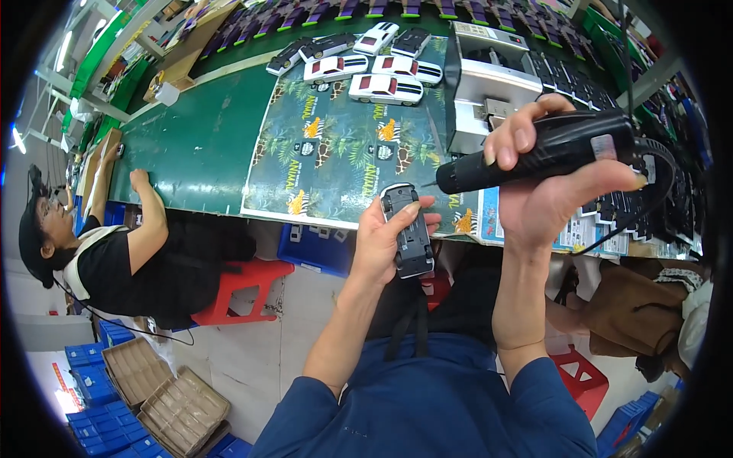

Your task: The person assembles toy cars by fitting bases onto car bodies and driving screws into their undersides using an electric screwdriver, then placing the assembled cars on the workbench.

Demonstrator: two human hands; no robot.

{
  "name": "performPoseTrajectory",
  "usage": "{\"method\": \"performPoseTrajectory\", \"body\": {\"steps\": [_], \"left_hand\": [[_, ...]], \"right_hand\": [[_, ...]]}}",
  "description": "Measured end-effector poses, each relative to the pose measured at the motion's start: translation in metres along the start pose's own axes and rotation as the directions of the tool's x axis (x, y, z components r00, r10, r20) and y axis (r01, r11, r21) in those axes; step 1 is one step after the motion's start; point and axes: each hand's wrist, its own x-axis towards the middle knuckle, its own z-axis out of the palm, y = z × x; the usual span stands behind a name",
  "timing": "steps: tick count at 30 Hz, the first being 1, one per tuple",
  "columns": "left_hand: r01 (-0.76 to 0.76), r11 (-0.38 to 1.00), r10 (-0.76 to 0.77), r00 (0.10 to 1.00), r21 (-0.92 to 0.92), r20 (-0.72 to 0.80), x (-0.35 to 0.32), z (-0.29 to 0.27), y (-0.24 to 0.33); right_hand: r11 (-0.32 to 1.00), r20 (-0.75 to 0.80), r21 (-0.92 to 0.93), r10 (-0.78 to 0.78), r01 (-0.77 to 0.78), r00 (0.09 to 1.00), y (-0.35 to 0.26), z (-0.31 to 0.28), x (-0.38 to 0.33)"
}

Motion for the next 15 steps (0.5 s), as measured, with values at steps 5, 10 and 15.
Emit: {"method": "performPoseTrajectory", "body": {"steps": [5, 10, 15], "left_hand": [[0.003, 1.000, -0.003, 1.000, 0.023, 0.003, 0.002, 0.002, 0.000], [0.011, 1.000, -0.011, 1.000, 0.006, -0.005, 0.000, 0.004, 0.001], [0.026, 0.999, -0.026, 1.000, 0.038, 0.003, 0.000, 0.005, 0.001]], "right_hand": [[0.990, 0.076, 0.127, -0.065, 0.055, 0.995, -0.001, 0.000, -0.003], [0.967, 0.013, 0.214, -0.141, 0.135, 0.990, 0.009, 0.001, -0.007], [0.989, -0.073, 0.134, -0.053, 0.062, 0.996, 0.013, 0.002, -0.013]]}}
